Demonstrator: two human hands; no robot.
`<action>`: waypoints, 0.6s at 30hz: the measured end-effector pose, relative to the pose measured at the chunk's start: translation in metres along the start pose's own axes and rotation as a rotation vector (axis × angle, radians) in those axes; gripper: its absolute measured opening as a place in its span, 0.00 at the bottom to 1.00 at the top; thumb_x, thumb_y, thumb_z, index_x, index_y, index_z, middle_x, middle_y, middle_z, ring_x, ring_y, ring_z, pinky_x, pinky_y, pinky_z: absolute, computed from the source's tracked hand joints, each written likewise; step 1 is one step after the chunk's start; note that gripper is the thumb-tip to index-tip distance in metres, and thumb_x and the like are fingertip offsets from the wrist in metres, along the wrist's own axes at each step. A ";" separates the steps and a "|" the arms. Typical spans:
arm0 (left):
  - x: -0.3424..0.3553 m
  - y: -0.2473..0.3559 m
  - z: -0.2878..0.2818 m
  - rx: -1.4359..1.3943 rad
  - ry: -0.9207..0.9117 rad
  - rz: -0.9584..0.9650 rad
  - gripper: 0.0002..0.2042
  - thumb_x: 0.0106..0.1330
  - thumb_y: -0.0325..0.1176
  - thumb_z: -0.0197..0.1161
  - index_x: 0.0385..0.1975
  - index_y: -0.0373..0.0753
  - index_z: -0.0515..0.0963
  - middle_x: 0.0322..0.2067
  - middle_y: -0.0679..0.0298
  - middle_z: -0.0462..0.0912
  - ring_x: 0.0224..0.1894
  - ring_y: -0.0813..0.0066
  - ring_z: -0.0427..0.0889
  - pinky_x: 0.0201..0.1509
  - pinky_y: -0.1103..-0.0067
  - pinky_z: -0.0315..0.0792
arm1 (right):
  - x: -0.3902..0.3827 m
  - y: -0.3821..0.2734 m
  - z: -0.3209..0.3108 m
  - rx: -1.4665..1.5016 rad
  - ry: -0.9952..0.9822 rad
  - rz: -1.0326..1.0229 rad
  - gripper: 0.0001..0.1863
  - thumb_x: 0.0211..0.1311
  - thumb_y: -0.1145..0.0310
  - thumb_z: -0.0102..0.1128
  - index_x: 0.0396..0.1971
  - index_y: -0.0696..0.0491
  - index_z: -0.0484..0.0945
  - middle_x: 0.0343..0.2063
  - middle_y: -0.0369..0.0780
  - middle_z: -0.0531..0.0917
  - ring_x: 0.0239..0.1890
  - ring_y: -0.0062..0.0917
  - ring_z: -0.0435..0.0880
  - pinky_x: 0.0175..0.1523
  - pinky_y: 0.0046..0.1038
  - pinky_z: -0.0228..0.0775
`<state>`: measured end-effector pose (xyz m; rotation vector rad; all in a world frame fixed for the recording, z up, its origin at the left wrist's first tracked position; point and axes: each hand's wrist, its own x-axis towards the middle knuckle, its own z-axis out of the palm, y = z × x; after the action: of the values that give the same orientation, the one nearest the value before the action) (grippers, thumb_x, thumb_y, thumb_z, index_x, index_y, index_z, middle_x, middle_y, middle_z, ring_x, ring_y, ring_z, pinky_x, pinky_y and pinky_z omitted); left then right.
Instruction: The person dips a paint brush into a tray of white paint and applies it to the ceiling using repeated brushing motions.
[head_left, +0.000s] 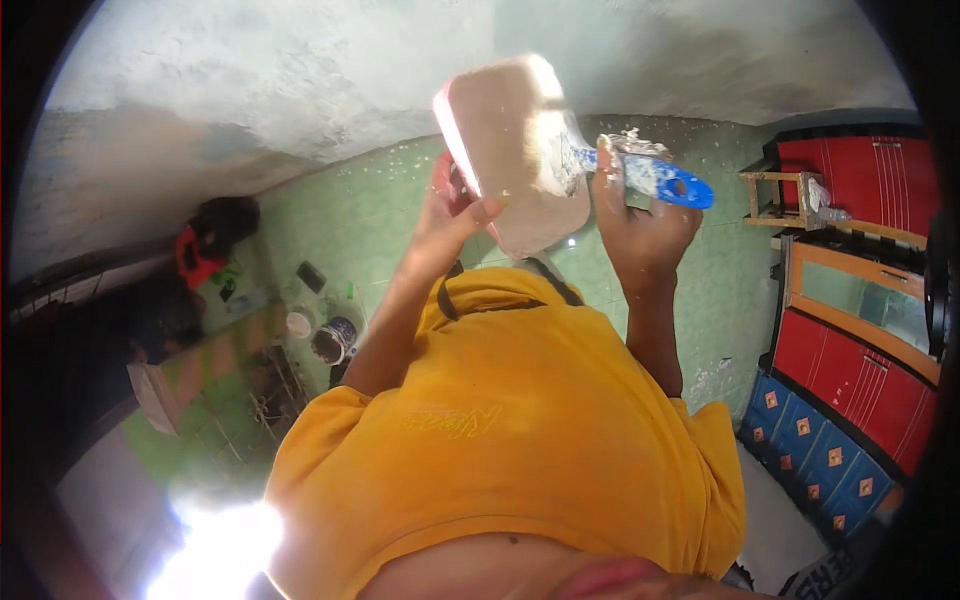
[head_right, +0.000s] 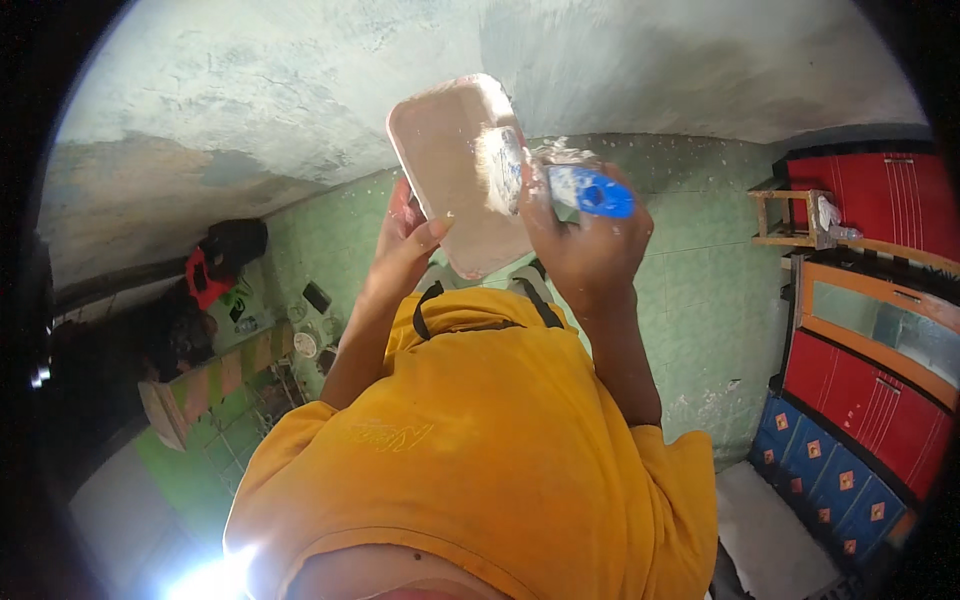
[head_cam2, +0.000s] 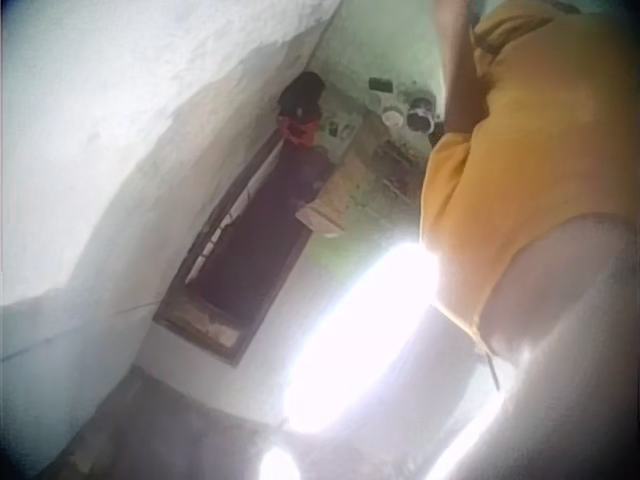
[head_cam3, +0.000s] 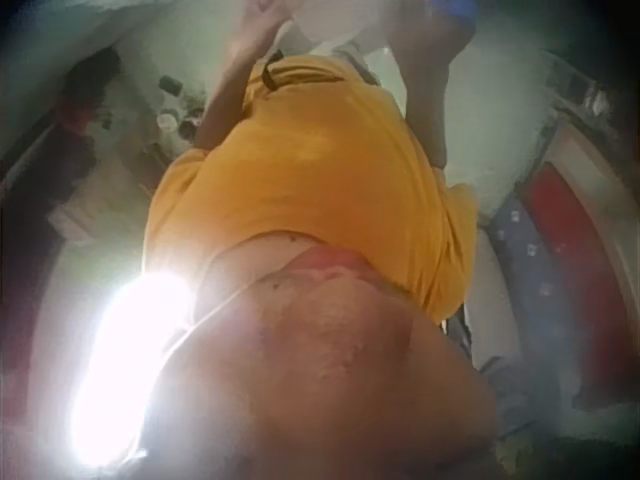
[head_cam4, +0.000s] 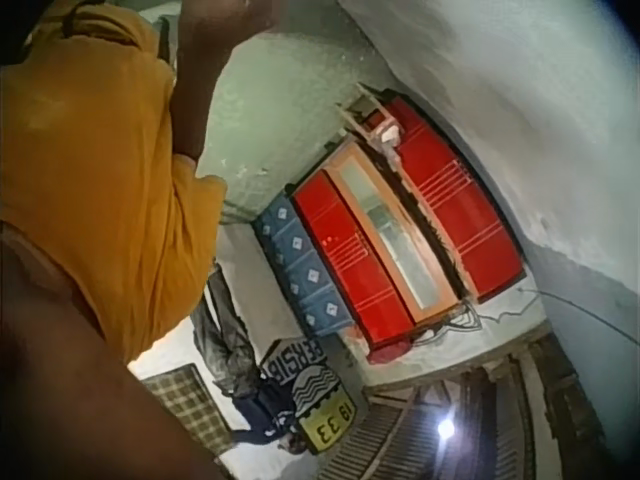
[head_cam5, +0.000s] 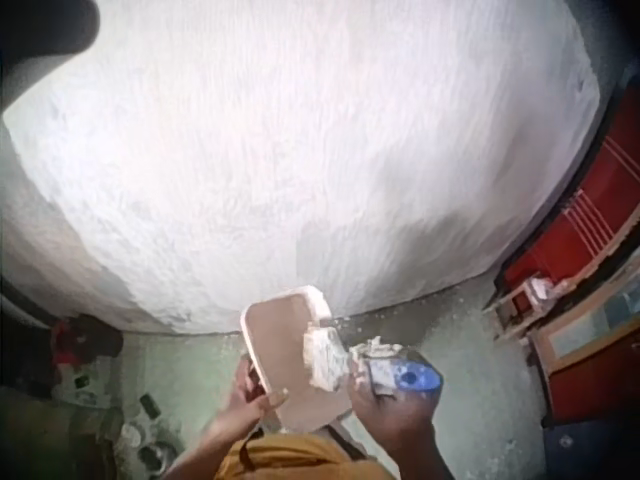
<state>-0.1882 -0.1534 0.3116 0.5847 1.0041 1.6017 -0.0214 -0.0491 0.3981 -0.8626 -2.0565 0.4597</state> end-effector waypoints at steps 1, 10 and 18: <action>-0.001 -0.003 0.007 -0.002 0.009 0.005 0.39 0.54 0.31 0.67 0.61 0.34 0.47 0.53 0.52 0.65 0.50 0.66 0.72 0.40 0.74 0.76 | 0.001 0.004 -0.001 0.005 -0.007 -0.006 0.08 0.49 0.76 0.66 0.31 0.58 0.81 0.28 0.40 0.83 0.28 0.22 0.82 0.32 0.23 0.71; -0.001 0.002 0.014 0.103 0.003 0.047 0.38 0.56 0.29 0.66 0.61 0.32 0.45 0.50 0.53 0.65 0.43 0.73 0.74 0.32 0.78 0.77 | 0.008 0.018 0.022 -0.034 -0.041 -0.101 0.10 0.45 0.75 0.65 0.30 0.56 0.78 0.27 0.41 0.81 0.27 0.35 0.80 0.34 0.30 0.73; 0.010 0.029 -0.016 0.026 0.022 0.036 0.34 0.57 0.27 0.64 0.59 0.31 0.49 0.45 0.55 0.69 0.39 0.75 0.74 0.31 0.79 0.77 | 0.006 0.007 0.042 0.398 0.359 0.481 0.09 0.62 0.72 0.55 0.30 0.63 0.78 0.26 0.38 0.81 0.27 0.17 0.78 0.33 0.20 0.71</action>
<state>-0.2193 -0.1495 0.3259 0.6068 1.0371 1.6323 -0.0558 -0.0405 0.3730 -1.0970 -1.3604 0.8708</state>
